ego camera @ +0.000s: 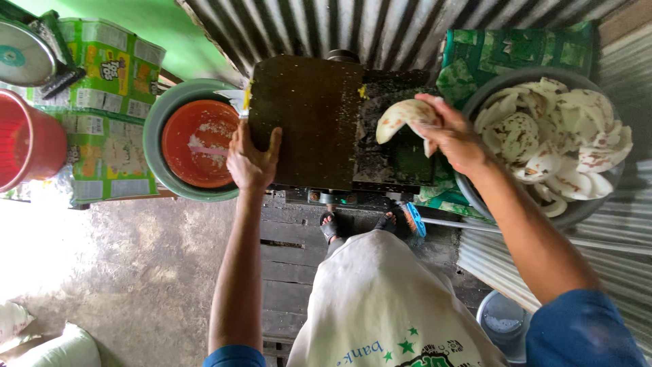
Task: The person grates halved coconuts against a manual rotary grater machine, holding the machine steady with one hand while rubbing each coconut half against the grating drum, and places the grated coconut into a red basin. At the end, the person scrapes the accumulated grated coconut off the machine chute into a green bowl and carries the bowl away.
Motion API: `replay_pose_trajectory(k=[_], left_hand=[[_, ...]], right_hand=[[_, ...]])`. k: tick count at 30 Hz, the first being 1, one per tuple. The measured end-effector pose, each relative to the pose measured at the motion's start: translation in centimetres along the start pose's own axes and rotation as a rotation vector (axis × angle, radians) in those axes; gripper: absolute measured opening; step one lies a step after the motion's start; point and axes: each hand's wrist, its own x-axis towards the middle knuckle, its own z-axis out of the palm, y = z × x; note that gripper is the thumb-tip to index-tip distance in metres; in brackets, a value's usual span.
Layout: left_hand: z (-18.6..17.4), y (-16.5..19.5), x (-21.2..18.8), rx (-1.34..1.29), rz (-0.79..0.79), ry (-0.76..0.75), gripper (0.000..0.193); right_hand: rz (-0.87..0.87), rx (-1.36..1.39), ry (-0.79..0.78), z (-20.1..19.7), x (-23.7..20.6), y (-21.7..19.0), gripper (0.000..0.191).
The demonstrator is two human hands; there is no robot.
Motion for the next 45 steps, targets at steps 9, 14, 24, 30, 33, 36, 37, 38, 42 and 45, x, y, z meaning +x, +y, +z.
replay_pose_trajectory(k=[9, 14, 24, 30, 33, 36, 37, 38, 42, 45], left_hand=[[0.0, -1.3, 0.9, 0.014, -0.007, -0.047, 0.09], [-0.1, -0.7, 0.6, -0.003, 0.037, 0.007, 0.088], [-0.7, 0.1, 0.7, -0.018, 0.02, -0.003, 0.085], [-0.9, 0.7, 0.8, -0.03, 0.012, -0.003, 0.082], [-0.6, 0.6, 1.0, -0.018, 0.03, 0.002, 0.082], [-0.4, 0.5, 0.9, 0.003, 0.02, -0.024, 0.082], [-0.4, 0.5, 0.9, -0.013, 0.008, -0.033, 0.082], [-0.5, 0.5, 0.8, -0.029, -0.004, -0.044, 0.081], [-0.8, 0.6, 0.7, -0.014, 0.035, -0.026, 0.081], [-1.1, 0.8, 0.7, -0.029, 0.019, -0.034, 0.081]], right_hand=[[-0.185, -0.588, -0.021, 3.8, 4.7, 1.5, 0.067], [-0.076, -0.886, 0.003, 3.7, 5.5, 1.9, 0.074], [-0.047, -0.759, 0.043, 2.4, 7.1, 4.3, 0.077], [0.012, -0.767, 0.021, 1.9, 8.6, 5.9, 0.069], [-0.17, -0.914, 0.042, 1.6, 8.6, 6.0, 0.067], [-0.017, -0.948, 0.022, 1.5, 8.6, 6.3, 0.062], [-0.053, -0.942, 0.021, 1.6, 8.7, 6.4, 0.06], [-0.088, -0.934, 0.019, 1.6, 8.8, 6.6, 0.059], [-0.063, -0.556, -0.081, 1.8, 9.2, 6.9, 0.043], [-0.158, -0.974, 0.047, 2.2, 8.5, 6.1, 0.045]])
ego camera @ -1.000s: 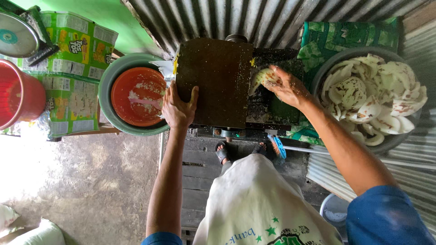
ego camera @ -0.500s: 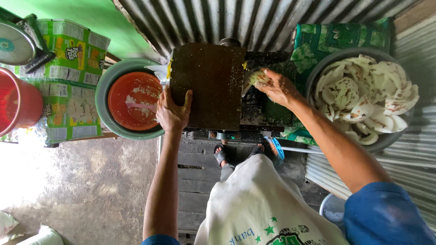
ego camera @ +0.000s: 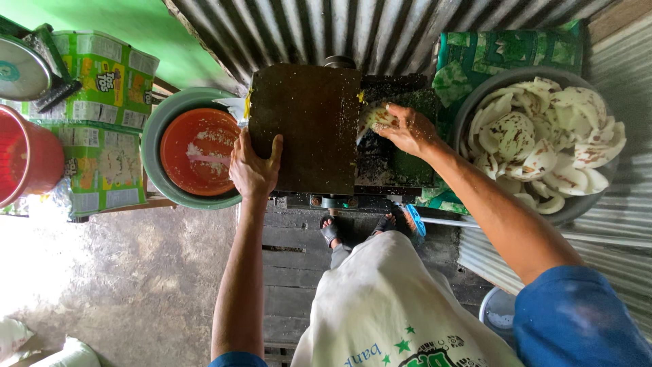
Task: The person grates halved coconuts against a manual rotary grater machine, holding the machine steady with one hand while rubbing each coconut half against the grating drum, and places the grated coconut into a red basin. At the end, the person scrapes the accumulated grated coconut off the machine chute into a green bowl and carries the bowl away.
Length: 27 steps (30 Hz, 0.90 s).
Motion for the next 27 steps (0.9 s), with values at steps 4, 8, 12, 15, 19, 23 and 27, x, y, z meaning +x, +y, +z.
replay_pose_trajectory(k=[4, 8, 12, 15, 19, 23, 27], left_hand=[[0.1, 0.1, 0.0, 0.0, -0.01, -0.001, 0.081], [0.1, 0.0, -0.1, 0.005, 0.034, 0.043, 0.08], [0.7, -0.3, 0.0, -0.001, 0.005, 0.02, 0.08], [1.0, -0.8, -0.2, 0.009, 0.016, 0.026, 0.081], [1.1, -1.2, 0.0, 0.044, 0.021, -0.004, 0.086], [0.9, -1.0, 0.1, 0.046, -0.026, -0.045, 0.088], [1.0, -1.0, 0.1, 0.048, -0.016, -0.036, 0.088]], right_hand=[[-0.028, -0.072, -0.004, -0.9, -0.4, -1.6, 0.043], [-0.054, -0.041, 0.002, -1.6, -0.7, -3.0, 0.04], [-0.019, -0.085, -0.013, -1.4, -0.8, -3.3, 0.038], [-0.011, -0.062, -0.026, -1.0, -1.0, -3.0, 0.039], [-0.078, -0.096, 0.013, -0.6, -1.1, -2.5, 0.047], [-0.158, -0.13, 0.074, -0.6, -1.6, -2.4, 0.06], [0.092, -0.183, -0.124, -0.3, -2.0, -2.4, 0.052]])
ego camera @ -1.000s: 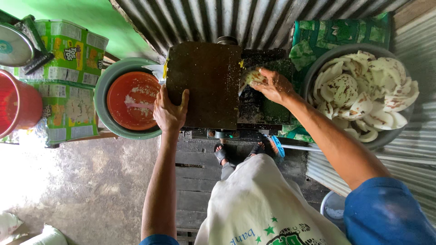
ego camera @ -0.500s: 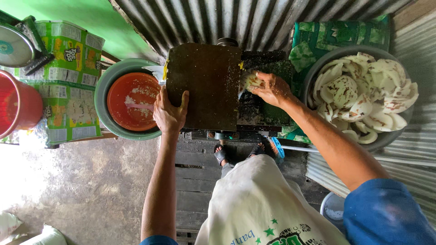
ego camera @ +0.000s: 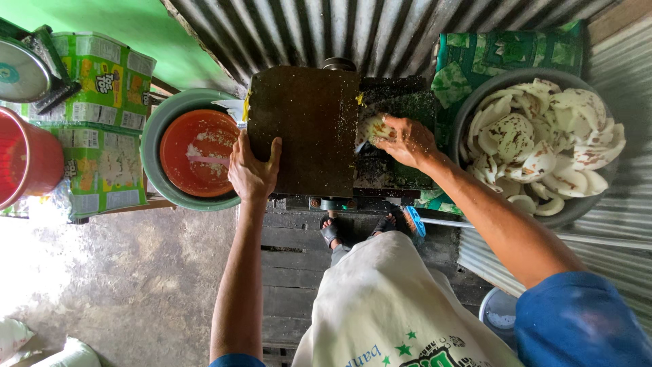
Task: The person grates halved coconuts against a manual rotary grater machine, holding the machine steady with one hand while rubbing each coconut half against the grating drum, and places the grated coconut into a red basin. At the end, the person scrapes the accumulated grated coconut off the machine chute into a green bowl and carries the bowl away.
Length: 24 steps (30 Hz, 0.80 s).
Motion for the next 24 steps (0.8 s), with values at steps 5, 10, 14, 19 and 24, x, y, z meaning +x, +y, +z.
replay_pose_trajectory(k=[5, 10, 14, 19, 24], left_hand=[[0.1, -0.2, 0.1, -0.022, -0.025, -0.012, 0.085], [-0.2, 0.3, -0.4, -0.017, 0.005, 0.021, 0.085], [-0.1, 0.4, -0.5, -0.027, 0.012, 0.033, 0.084], [0.0, -0.1, -0.5, -0.031, 0.036, 0.055, 0.084], [0.2, -0.5, -0.2, -0.028, 0.017, 0.028, 0.087]], right_hand=[[-0.161, 0.059, 0.195, 1.1, -0.3, -1.0, 0.055], [-0.076, 0.007, 0.147, 0.1, -2.3, -2.8, 0.059], [-0.102, 0.001, 0.17, -1.1, -3.3, -4.2, 0.06], [-0.144, -0.026, 0.22, 0.0, -3.3, -3.8, 0.059], [-0.201, -0.004, 0.318, 2.0, -2.7, -2.4, 0.054]])
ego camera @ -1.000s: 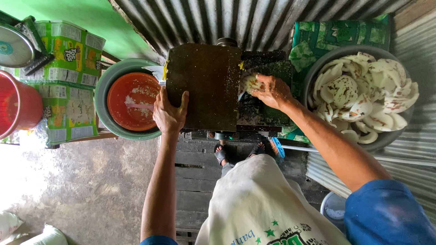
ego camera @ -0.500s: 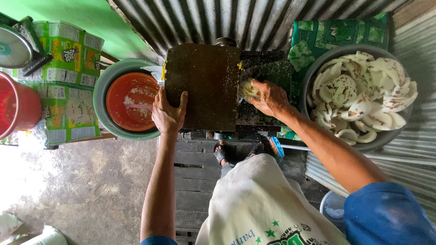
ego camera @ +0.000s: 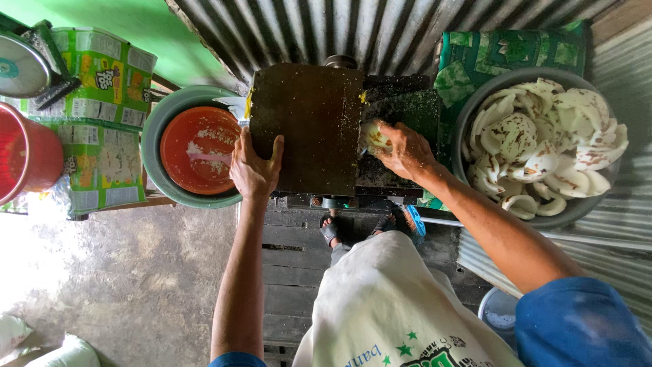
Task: The person grates halved coconuts against a manual rotary grater machine, holding the machine steady with one hand while rubbing each coconut half against the grating drum, and places the grated coconut into a red basin. At the end, the person scrapes the accumulated grated coconut off the machine chute into a green bowl and carries the bowl away.
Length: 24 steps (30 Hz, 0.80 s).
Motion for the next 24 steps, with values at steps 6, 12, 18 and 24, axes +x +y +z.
replay_pose_trajectory(k=[6, 12, 18, 24], left_hand=[[0.5, 0.0, -0.1, 0.019, 0.02, 0.035, 0.085], [0.3, 0.4, -0.2, -0.006, 0.005, 0.054, 0.082], [0.2, 0.6, -0.2, -0.01, 0.0, 0.026, 0.082], [0.2, 0.4, -0.3, -0.003, 0.017, 0.042, 0.082]], right_hand=[[0.068, 0.035, -0.122, -0.9, -0.4, 2.7, 0.068], [-0.009, 0.413, -0.095, 0.2, 0.4, 4.4, 0.061], [0.091, 0.082, -0.194, 0.3, 1.6, 2.6, 0.061], [-0.023, 0.011, -0.028, -0.5, 1.4, 0.3, 0.041]])
